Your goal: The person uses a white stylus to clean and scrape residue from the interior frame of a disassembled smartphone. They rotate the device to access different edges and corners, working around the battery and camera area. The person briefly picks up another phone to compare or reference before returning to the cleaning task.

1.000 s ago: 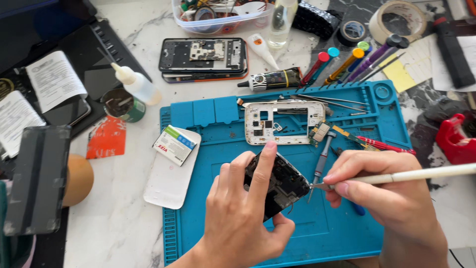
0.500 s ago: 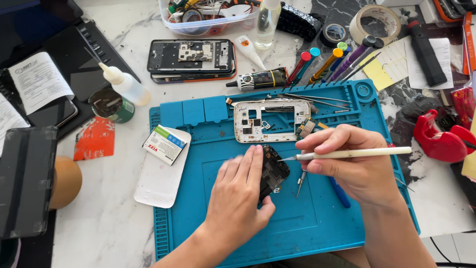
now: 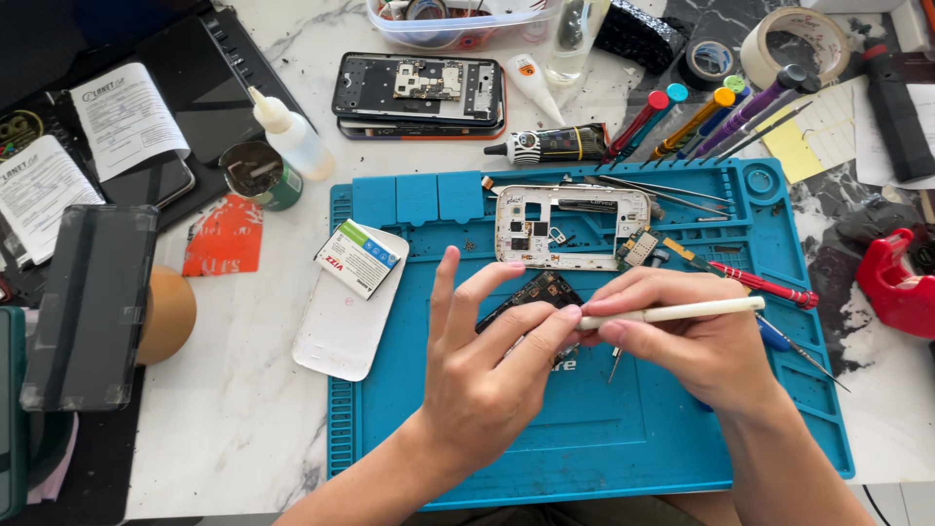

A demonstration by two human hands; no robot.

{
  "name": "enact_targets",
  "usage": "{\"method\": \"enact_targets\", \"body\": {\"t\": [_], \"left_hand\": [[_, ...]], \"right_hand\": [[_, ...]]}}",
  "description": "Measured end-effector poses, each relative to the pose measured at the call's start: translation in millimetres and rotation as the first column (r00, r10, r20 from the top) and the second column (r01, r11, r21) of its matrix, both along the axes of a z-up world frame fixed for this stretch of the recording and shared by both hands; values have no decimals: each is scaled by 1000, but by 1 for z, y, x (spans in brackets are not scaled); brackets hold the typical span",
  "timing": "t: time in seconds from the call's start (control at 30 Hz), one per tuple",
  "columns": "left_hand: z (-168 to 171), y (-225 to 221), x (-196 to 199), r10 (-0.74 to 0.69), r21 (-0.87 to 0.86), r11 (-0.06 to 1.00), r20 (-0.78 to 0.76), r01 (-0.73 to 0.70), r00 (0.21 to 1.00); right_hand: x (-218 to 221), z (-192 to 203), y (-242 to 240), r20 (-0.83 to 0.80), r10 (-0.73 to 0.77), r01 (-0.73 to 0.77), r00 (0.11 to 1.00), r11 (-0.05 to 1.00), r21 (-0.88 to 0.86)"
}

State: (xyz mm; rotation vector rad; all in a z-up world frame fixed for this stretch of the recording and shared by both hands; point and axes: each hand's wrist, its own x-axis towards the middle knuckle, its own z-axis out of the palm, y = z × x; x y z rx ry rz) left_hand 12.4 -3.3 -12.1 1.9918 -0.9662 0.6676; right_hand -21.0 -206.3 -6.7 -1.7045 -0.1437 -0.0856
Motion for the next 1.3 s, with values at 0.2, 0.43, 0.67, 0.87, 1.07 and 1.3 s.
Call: {"method": "enact_targets", "body": {"t": [0.2,0.43,0.67,0.87,1.07,1.3], "left_hand": [[-2,-1,-1,-11,-19,1000,-77,9,997],[-2,-3,-1,33,48,998,-133,-27,991],[-9,-2,0,31,62,998,-184,-19,983],[-5,-4,0,42,71,997,-133,-33,990],[-5,-2,-2,74,52,996,-112,-68,991],[-2,-1,-3,86,67,995,-95,-80,992]], "right_hand": [[3,-6,6,39,-9,11,999,999,-43],[-7,-18,10,69,-102,101,992,995,23],[-4,-10,13,38,-77,78,996,997,-14],[-5,-14,22,22,-150,149,988,987,56],[-3,-8,20,-8,-78,78,997,987,141],[-7,-20,23,70,-190,181,979,976,123]]}}
